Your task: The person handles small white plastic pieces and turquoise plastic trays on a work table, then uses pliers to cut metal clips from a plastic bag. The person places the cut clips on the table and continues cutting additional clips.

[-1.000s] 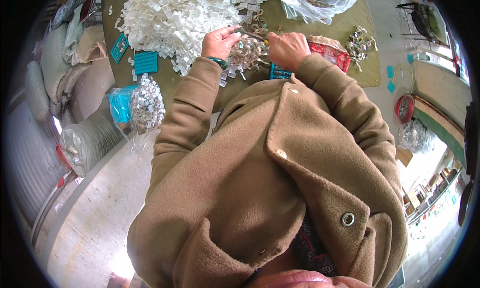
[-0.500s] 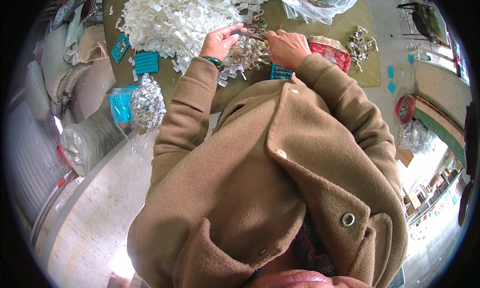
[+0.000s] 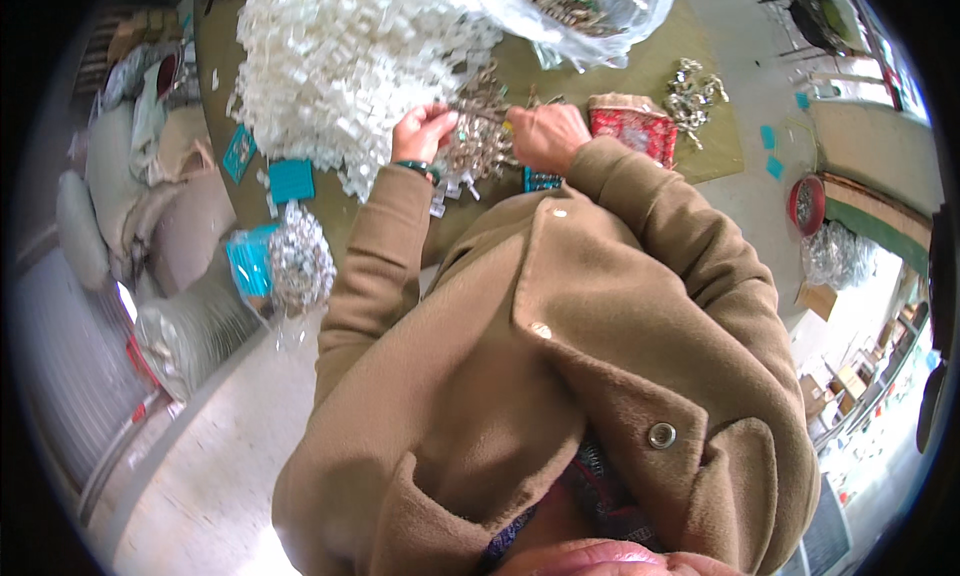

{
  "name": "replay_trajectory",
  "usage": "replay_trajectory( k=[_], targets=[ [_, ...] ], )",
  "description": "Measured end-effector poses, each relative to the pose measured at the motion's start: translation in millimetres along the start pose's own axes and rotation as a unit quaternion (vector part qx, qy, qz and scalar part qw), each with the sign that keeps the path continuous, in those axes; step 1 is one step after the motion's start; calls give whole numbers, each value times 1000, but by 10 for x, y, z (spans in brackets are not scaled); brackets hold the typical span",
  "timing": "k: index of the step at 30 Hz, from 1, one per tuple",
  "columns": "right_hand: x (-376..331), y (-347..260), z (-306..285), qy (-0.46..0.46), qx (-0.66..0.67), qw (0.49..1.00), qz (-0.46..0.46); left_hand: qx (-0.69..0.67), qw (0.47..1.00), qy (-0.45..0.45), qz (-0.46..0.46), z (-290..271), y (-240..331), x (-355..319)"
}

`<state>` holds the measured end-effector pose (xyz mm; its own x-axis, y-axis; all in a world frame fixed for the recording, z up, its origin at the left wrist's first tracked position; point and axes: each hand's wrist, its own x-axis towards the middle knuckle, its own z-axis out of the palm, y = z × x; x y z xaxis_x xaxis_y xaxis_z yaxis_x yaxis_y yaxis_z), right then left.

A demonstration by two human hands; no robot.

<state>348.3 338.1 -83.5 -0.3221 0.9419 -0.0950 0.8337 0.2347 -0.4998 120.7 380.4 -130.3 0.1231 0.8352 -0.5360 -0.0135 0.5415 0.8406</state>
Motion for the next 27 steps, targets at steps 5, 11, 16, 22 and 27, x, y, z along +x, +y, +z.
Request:
replay_trajectory(
  k=[5, 11, 16, 22, 27],
  targets=[
    [-30, 34, -16, -27, -16, 999, 19, -46, 998, -29, -45, 25, 25, 19],
    [-65, 38, -56, -7, -16, 999, 47, 40, 998, 12, 37, 175, -80, 159],
    [-69, 178, 17, -29, -71, 993, 90, 272, 962, -4, -10, 204, 24, 316],
    [-142, 458, 41, -112, 12, 979, 173, 248, 967, -50, 40, 729, 628, 572],
    [-259, 591, 48, -93, 105, 976, 168, -126, 987, -26, -97, 1774, 852, 1361]
  ],
)
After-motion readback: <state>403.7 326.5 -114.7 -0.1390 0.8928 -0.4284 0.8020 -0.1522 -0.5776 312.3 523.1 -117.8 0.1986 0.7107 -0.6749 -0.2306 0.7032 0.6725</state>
